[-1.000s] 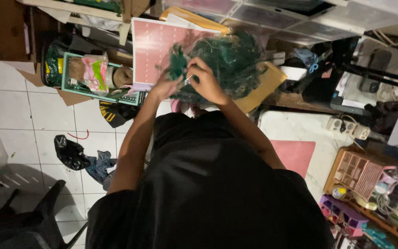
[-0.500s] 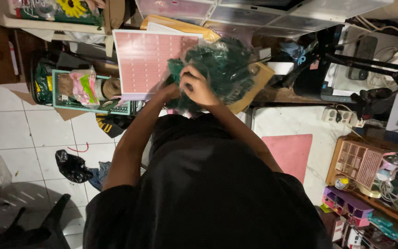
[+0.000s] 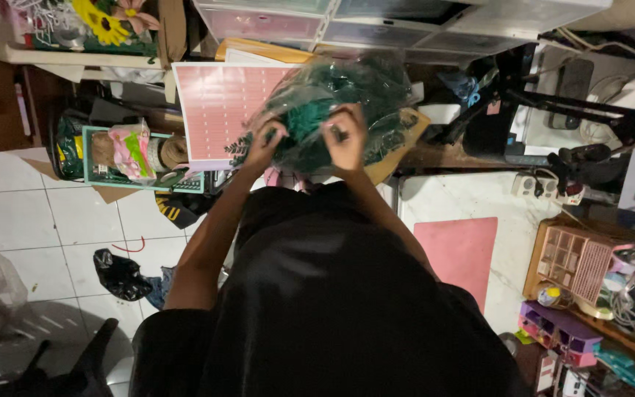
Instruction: The person picks up a brush and a pink mat, moves items in a storage area including a brown paper envelope, handles a pink tube and green tinsel on the floor, and then places a grid sheet onto the pink mat.
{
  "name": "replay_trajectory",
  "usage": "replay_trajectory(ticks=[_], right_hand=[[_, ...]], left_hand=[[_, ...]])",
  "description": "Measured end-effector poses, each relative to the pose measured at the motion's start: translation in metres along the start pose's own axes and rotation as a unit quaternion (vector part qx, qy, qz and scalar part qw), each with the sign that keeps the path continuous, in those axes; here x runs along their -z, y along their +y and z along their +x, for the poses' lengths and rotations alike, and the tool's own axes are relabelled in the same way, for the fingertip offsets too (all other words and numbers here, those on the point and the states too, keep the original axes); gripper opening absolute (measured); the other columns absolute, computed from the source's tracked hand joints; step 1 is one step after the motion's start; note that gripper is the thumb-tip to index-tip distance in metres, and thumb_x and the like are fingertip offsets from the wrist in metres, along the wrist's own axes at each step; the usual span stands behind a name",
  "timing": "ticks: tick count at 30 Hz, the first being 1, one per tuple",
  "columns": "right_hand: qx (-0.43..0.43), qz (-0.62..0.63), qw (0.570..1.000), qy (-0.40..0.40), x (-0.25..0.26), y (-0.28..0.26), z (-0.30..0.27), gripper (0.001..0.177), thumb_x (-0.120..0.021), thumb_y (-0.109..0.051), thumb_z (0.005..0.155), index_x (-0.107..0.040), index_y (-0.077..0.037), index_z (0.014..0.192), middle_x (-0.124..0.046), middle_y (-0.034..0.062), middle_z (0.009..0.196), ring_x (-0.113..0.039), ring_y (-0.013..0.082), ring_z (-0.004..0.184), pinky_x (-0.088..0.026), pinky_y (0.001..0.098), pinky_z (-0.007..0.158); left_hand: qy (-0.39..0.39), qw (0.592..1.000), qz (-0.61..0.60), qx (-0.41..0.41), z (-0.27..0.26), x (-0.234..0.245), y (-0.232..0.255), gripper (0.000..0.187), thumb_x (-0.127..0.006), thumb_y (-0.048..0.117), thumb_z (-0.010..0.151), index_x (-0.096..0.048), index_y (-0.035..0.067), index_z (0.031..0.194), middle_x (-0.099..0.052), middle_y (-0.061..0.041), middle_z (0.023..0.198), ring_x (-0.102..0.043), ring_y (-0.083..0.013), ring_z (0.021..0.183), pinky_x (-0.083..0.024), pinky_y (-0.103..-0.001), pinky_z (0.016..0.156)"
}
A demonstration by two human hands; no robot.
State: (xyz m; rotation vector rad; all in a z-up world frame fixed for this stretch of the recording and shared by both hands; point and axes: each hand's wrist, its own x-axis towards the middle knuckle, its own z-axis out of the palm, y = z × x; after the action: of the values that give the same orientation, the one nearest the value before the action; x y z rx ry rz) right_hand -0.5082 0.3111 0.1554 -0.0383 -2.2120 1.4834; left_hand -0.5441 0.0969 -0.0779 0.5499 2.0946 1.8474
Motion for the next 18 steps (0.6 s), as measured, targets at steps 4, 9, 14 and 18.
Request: replay_trajectory(ticks=[4,9,14,18], right_hand=[[0.018,0.01,0.995,-0.093,-0.025,-0.004,-0.008,0.018,-0.075,0.007,0.079,-0.064,-0.005,0.087,-0.06,0.0091,0.108,-0.063,0.0261,0.103,-0.052,0.0343,0.09],[0.056,0.108,0.958,-0.258,-0.034,-0.017,-0.023,0.015,-0.072,0.007,0.083,-0.061,-0.002,0.087,-0.055,0.0114,0.114,-0.058,0.0275,0.113,-0.049,0.0374,0.099],[0.113,0.201,0.916,-0.329,-0.052,-0.032,-0.046,0.014,-0.077,0.004,0.086,-0.066,-0.005,0.089,-0.062,0.008,0.107,-0.064,0.0226,0.101,-0.055,0.0301,0.089],[0.094,0.123,0.937,-0.313,-0.053,-0.036,-0.034,0.015,-0.076,0.004,0.088,-0.067,-0.002,0.097,-0.063,0.0102,0.108,-0.066,0.0242,0.099,-0.056,0.0317,0.085]], left_hand=[[-0.094,0.995,-0.018,-0.006,0.003,-0.043,-0.013,0.036,-0.054,0.005,0.107,-0.047,0.008,0.143,-0.055,-0.02,0.139,-0.052,-0.0281,0.133,-0.042,-0.044,0.117],[-0.146,0.988,-0.031,0.03,0.029,-0.071,-0.014,0.035,-0.055,0.008,0.107,-0.05,0.008,0.142,-0.057,-0.018,0.137,-0.055,-0.0272,0.129,-0.045,-0.043,0.113],[-0.115,0.991,-0.045,0.051,0.043,-0.077,-0.02,0.035,-0.056,0.012,0.107,-0.053,0.008,0.142,-0.06,-0.017,0.136,-0.058,-0.0262,0.125,-0.048,-0.042,0.109],[-0.101,0.991,-0.05,0.065,0.055,-0.08,-0.012,0.035,-0.057,0.015,0.107,-0.056,0.008,0.141,-0.062,-0.017,0.135,-0.061,-0.0254,0.122,-0.051,-0.041,0.106]])
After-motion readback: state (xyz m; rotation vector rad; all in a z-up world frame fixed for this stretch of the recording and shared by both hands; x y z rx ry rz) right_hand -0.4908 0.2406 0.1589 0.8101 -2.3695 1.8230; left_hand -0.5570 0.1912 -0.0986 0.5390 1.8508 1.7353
